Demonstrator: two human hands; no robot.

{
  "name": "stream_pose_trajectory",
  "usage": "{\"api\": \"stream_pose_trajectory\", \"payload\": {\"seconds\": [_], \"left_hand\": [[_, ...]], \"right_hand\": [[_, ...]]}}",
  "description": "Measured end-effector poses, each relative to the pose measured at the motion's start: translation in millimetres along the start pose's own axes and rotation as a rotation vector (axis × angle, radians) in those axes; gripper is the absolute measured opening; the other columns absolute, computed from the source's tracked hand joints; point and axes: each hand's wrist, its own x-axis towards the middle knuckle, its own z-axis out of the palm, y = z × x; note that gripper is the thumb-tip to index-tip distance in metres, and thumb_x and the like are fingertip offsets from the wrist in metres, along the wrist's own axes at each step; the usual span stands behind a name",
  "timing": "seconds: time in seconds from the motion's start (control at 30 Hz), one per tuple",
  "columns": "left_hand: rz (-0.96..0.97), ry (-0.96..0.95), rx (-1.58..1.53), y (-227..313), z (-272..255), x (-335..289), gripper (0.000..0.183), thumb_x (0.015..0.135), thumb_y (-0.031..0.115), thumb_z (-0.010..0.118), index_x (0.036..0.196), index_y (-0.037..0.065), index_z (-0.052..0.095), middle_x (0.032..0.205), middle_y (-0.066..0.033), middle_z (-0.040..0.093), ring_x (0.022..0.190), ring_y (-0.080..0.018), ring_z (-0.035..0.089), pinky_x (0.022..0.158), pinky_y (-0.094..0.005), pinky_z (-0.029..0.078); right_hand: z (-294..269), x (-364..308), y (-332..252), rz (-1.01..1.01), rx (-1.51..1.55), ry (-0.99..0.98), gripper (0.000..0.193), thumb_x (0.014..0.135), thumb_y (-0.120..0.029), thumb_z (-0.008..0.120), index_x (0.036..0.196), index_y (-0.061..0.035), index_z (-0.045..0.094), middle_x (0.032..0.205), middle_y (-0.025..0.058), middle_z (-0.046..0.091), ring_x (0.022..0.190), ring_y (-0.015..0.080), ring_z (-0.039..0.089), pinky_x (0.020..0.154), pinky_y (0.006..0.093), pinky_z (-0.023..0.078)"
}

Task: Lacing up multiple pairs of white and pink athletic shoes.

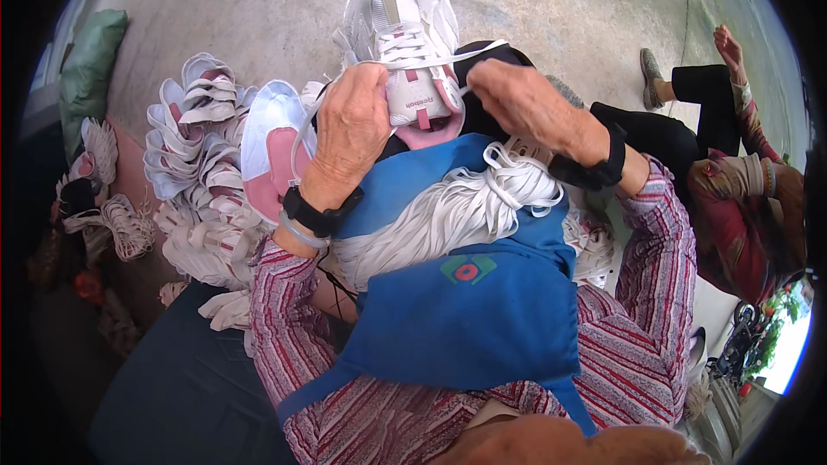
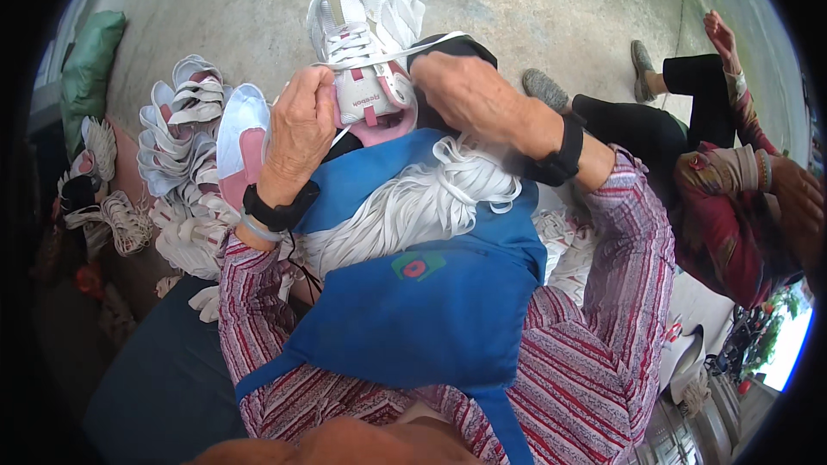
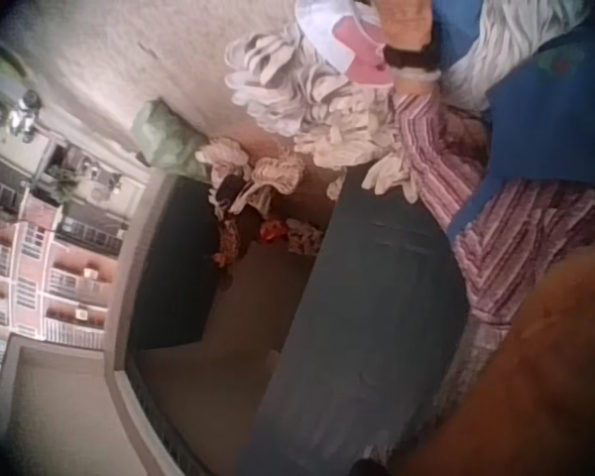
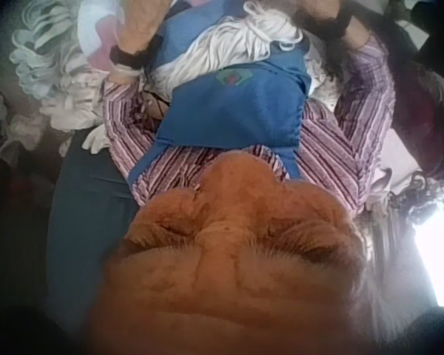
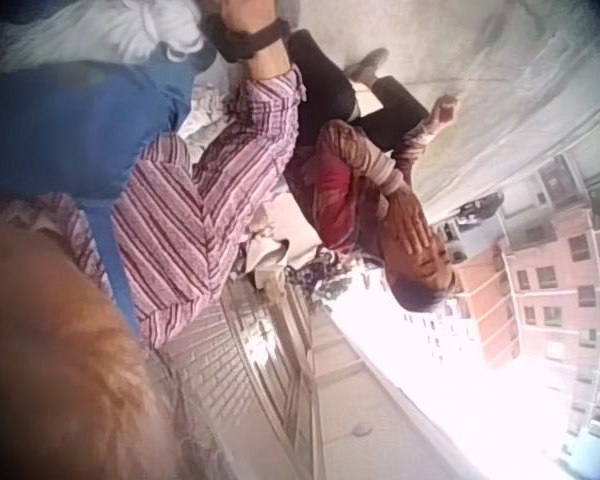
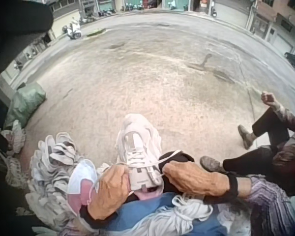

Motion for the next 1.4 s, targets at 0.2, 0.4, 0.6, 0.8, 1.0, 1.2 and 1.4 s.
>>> {"api": "stream_pose_trajectory", "payload": {"seconds": [0.2,0.4,0.6,0.8,1.0,1.2,1.4], "left_hand": [[0.056,-0.128,0.269,9,-13,4,0.019,0.078,0.001,0.057,0.097,0.004,0.056,0.081,-0.0149,0.057,0.071,-0.0323,0.06,0.062,-0.0403,0.048],[0.116,-0.197,0.367,15,-17,15,0.015,0.075,0.003,0.059,0.089,0.005,0.054,0.083,-0.0122,0.056,0.067,-0.0289,0.061,0.057,-0.0382,0.048],[0.056,-0.158,0.335,12,-14,6,0.015,0.081,0.007,0.06,0.095,0.005,0.056,0.088,-0.0117,0.059,0.075,-0.0319,0.062,0.06,-0.0383,0.049],[0.094,-0.267,0.504,14,-14,15,0.01,0.082,0.007,0.058,0.091,0.005,0.055,0.088,-0.0115,0.056,0.072,-0.031,0.06,0.06,-0.0394,0.048],[0.354,-0.015,0.46,7,-9,14,0.012,0.076,0.004,0.056,0.087,0.002,0.052,0.086,-0.0113,0.05,0.075,-0.0272,0.055,0.064,-0.0374,0.045],[-0.011,-0.189,-0.154,41,-14,-12,0.013,0.08,0.001,0.061,0.088,0.001,0.051,0.081,-0.0127,0.054,0.071,-0.0282,0.058,0.061,-0.0341,0.047],[-0.519,-0.365,-0.603,27,-20,-5,0.014,0.092,0.006,0.053,0.101,-0.004,0.054,0.088,-0.0068,0.061,0.077,-0.0127,0.063,0.069,-0.0224,0.051]], "right_hand": [[-1,18,2,0.066,-0.084,0.109,0.01,0.081,-0.012,0.055,0.076,-0.0038,0.051,0.074,0.0133,0.058,0.071,0.0352,0.058,0.059,0.0433,0.046],[-2,27,0,0.157,-0.053,0.089,0.019,0.088,-0.018,0.057,0.102,-0.0094,0.065,0.088,0.0126,0.066,0.077,0.0293,0.065,0.068,0.0331,0.052],[5,29,5,0.252,0.073,0.17,0.019,0.09,-0.021,0.056,0.099,-0.0069,0.065,0.084,0.013,0.066,0.073,0.0285,0.065,0.066,0.0324,0.052],[7,31,-4,0.186,0.066,0.144,0.02,0.09,-0.022,0.056,0.097,-0.006,0.065,0.083,0.0134,0.066,0.072,0.0275,0.065,0.066,0.032,0.052],[8,36,2,0.205,0.15,0.206,0.018,0.087,-0.023,0.057,0.092,-0.0069,0.064,0.077,0.0137,0.064,0.07,0.0314,0.062,0.063,0.0358,0.05],[9,36,-3,0.126,0.063,0.197,0.016,0.086,-0.02,0.055,0.087,-0.0065,0.062,0.073,0.0142,0.062,0.068,0.0342,0.061,0.061,0.0398,0.049],[-5,54,-19,0.093,-0.206,-0.017,0.012,0.082,-0.016,0.054,0.081,-0.0045,0.056,0.07,0.0166,0.06,0.067,0.0375,0.059,0.059,0.0416,0.047]]}}
